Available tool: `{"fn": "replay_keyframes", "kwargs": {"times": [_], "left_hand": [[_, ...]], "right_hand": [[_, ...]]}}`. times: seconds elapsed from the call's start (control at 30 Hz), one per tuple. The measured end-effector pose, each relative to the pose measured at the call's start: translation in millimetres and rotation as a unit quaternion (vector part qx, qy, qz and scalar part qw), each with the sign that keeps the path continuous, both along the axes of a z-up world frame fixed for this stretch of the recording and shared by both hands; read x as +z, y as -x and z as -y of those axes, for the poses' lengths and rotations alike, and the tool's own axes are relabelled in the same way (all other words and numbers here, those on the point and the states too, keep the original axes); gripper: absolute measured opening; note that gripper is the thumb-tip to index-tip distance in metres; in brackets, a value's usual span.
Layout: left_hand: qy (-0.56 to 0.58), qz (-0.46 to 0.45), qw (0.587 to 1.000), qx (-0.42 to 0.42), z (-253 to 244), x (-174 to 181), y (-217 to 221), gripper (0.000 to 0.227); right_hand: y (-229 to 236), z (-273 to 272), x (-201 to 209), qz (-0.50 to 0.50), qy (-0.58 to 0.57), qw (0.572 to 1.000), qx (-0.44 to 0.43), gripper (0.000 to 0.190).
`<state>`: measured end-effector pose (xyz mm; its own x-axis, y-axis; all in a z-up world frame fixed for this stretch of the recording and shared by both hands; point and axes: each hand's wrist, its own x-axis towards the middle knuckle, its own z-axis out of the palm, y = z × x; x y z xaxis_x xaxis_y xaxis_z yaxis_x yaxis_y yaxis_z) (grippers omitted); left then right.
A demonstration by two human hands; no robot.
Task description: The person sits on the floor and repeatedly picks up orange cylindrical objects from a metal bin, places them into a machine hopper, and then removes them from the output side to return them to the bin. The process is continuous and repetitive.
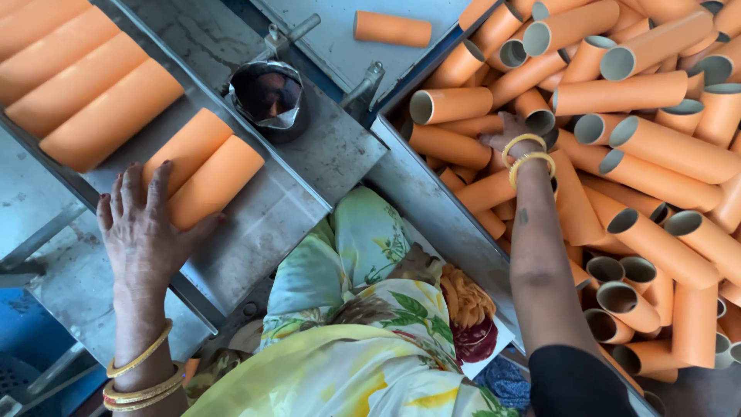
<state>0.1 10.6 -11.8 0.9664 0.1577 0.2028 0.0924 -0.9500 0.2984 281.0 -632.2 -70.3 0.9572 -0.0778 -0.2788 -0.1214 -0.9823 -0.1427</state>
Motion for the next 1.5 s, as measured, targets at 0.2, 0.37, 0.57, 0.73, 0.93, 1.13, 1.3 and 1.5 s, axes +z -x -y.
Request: {"fn": "replay_keyframes", "kwargs": {"times": [0.2, 0.37, 0.57, 0.73, 0.93, 1.13, 1.3, 1.5], "left_hand": [[0.017, 0.019, 1.000, 0.002, 1.7, 3.4, 1.6, 0.101], [0.028, 0.030, 0.999, 0.012, 1.8, 4.5, -0.5, 0.101], [0.030, 0.030, 0.999, 0.010, 0.1, 1.0, -1.2, 0.100], [0.036, 0.038, 0.999, 0.006, -2.2, -0.8, 0.3, 0.097], [0.043, 0.052, 0.998, 0.000, -2.7, -3.8, 3.1, 0.093], [0.041, 0.053, 0.998, 0.003, -2.8, -6.2, 3.0, 0.092], [0.033, 0.047, 0.998, 0.001, -2.7, -5.9, 3.4, 0.092], [0.019, 0.046, 0.999, -0.012, 4.7, 9.0, 3.6, 0.091]], "right_hand": [[-13.8, -3.0, 2.8, -0.008, -0.095, 0.995, 0.003, 0.097], [-26.4, -16.2, 20.0, 0.009, -0.136, 0.990, 0.030, 0.096], [16.1, -15.3, 32.6, -0.053, -0.062, 0.996, 0.030, 0.095], [63.2, -30.1, 65.0, 0.008, -0.031, 0.995, 0.097, 0.101], [95.4, -61.3, 101.0, 0.006, 0.005, 0.995, 0.096, 0.100], [114.8, -77.7, 118.2, 0.234, 0.039, 0.955, 0.177, 0.052], [139.1, -76.8, 140.9, 0.397, -0.042, 0.895, 0.198, 0.028], [195.4, -97.0, 193.1, 0.494, -0.065, 0.849, 0.176, 0.029]]}}
